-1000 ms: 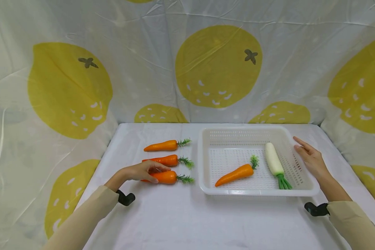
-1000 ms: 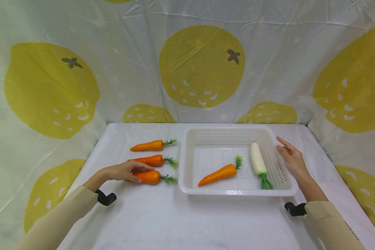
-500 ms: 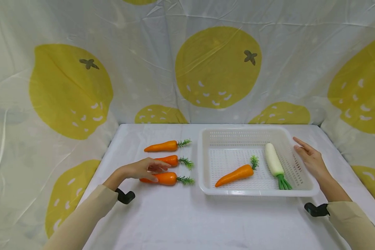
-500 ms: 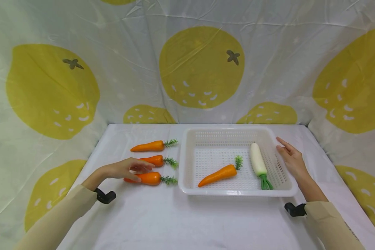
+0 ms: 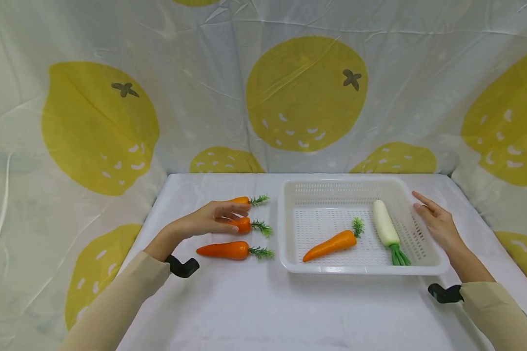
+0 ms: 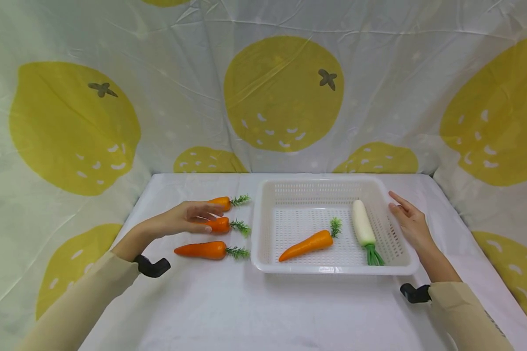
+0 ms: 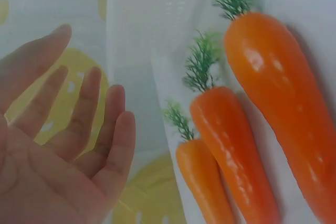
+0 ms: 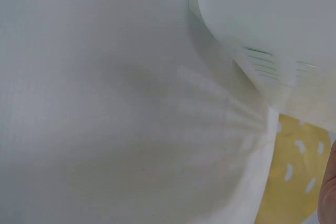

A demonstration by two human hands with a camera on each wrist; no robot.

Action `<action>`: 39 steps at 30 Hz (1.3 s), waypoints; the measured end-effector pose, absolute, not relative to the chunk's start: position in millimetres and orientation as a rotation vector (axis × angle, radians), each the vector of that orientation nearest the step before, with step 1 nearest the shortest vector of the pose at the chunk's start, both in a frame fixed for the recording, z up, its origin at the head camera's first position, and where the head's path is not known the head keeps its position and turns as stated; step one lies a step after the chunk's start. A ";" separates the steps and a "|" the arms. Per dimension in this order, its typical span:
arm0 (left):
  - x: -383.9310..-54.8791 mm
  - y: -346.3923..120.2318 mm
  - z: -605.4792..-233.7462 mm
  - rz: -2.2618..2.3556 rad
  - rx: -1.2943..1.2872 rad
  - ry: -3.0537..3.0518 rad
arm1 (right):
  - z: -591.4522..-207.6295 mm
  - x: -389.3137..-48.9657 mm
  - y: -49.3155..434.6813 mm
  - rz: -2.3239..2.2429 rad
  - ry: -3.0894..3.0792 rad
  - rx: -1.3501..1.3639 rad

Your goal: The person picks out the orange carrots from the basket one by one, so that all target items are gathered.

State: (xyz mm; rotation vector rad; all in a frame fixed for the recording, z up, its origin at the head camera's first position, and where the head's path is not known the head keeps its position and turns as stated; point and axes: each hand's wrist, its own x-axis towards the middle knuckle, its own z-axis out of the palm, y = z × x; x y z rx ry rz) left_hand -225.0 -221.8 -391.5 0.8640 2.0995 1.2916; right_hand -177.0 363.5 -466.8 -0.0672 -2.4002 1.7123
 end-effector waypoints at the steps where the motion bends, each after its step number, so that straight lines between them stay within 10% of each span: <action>1: -224.8 -217.3 -389.1 1.304 0.860 2.095 | -467.2 -177.1 363.7 1.710 -2.399 -0.066; 39: -259.2 -46.2 -350.0 1.335 0.841 2.034 | -466.2 -177.6 364.2 1.718 -2.383 -0.055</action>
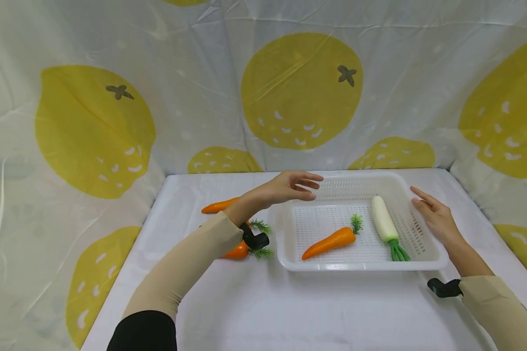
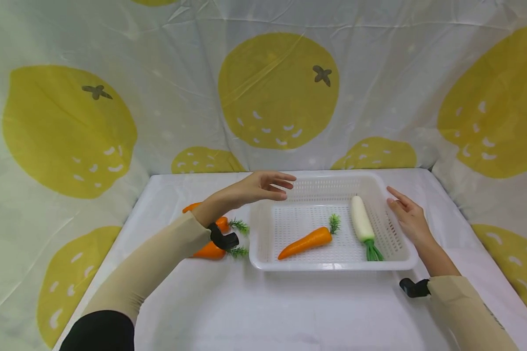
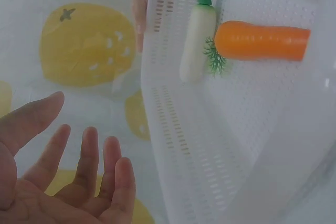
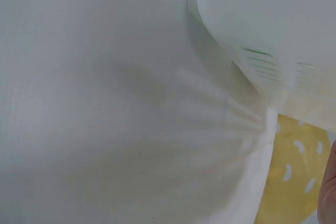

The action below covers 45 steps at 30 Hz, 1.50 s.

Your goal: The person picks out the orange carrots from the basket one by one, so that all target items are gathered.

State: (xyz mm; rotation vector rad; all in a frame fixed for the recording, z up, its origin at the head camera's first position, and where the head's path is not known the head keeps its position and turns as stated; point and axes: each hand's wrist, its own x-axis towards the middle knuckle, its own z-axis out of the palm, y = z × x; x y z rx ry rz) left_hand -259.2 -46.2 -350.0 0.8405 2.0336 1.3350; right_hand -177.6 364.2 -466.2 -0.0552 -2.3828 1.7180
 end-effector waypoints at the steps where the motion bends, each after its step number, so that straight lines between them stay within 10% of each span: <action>1: -260.6 -42.8 -351.8 1.333 0.842 2.030 | -466.6 -177.7 364.4 1.720 -2.381 -0.053; 45: -265.4 41.2 -426.4 1.013 0.620 1.875 | -468.7 -178.7 364.7 1.710 -2.367 -0.026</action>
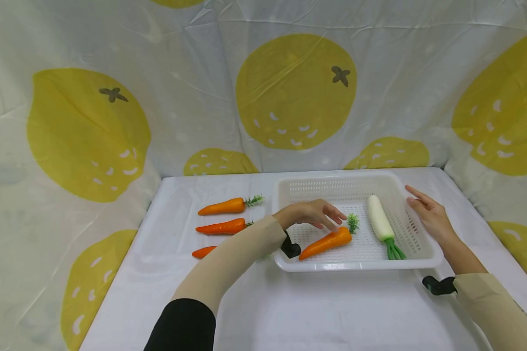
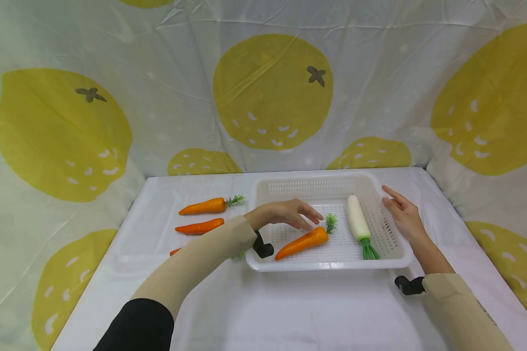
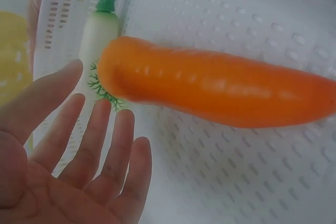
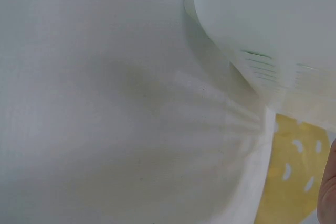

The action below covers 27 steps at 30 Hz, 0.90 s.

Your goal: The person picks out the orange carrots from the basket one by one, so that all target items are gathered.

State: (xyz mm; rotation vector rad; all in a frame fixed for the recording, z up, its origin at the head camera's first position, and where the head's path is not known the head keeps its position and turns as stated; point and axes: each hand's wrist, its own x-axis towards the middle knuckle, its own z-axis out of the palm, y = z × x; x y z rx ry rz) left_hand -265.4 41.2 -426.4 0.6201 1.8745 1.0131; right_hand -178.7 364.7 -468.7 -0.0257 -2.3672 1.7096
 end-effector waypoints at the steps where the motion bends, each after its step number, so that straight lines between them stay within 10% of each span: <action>1: -264.7 41.7 -427.6 1.008 0.622 1.874 | -468.7 -178.7 364.7 1.717 -2.366 -0.025; 27: -253.0 47.1 -438.7 0.760 0.713 1.855 | -468.2 -179.0 364.2 1.742 -2.351 -0.047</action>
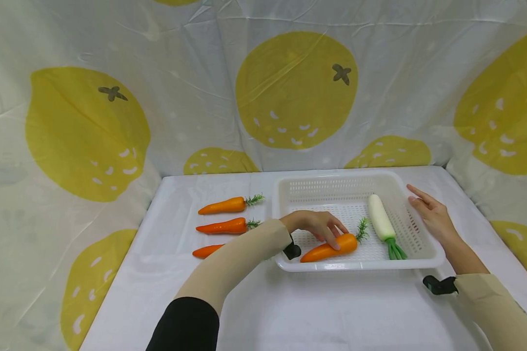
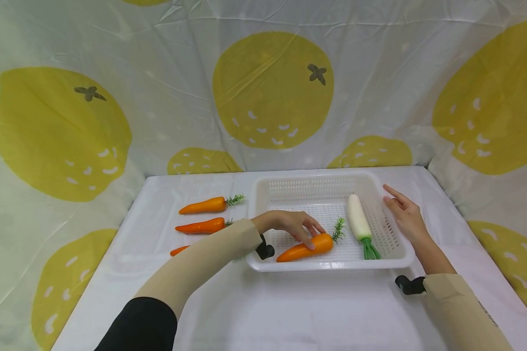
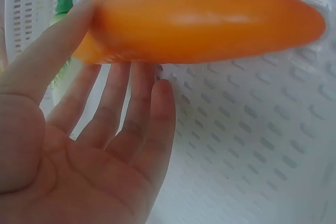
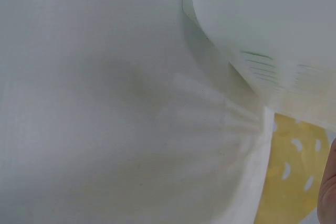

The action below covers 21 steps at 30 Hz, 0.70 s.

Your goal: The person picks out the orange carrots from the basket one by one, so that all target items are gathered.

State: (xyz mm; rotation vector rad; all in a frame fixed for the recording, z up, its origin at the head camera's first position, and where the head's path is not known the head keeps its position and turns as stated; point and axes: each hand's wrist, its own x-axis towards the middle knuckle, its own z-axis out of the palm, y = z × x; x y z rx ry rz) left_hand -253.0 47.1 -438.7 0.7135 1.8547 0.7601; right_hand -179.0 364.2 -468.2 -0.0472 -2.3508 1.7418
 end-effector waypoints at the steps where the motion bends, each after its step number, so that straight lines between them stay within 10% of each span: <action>1: -253.0 47.1 -439.3 0.758 0.720 1.857 | -468.3 -179.0 364.3 1.747 -2.348 -0.048; 21: -256.6 47.4 -448.1 0.756 0.780 1.820 | -468.5 -179.5 364.4 1.806 -2.317 -0.031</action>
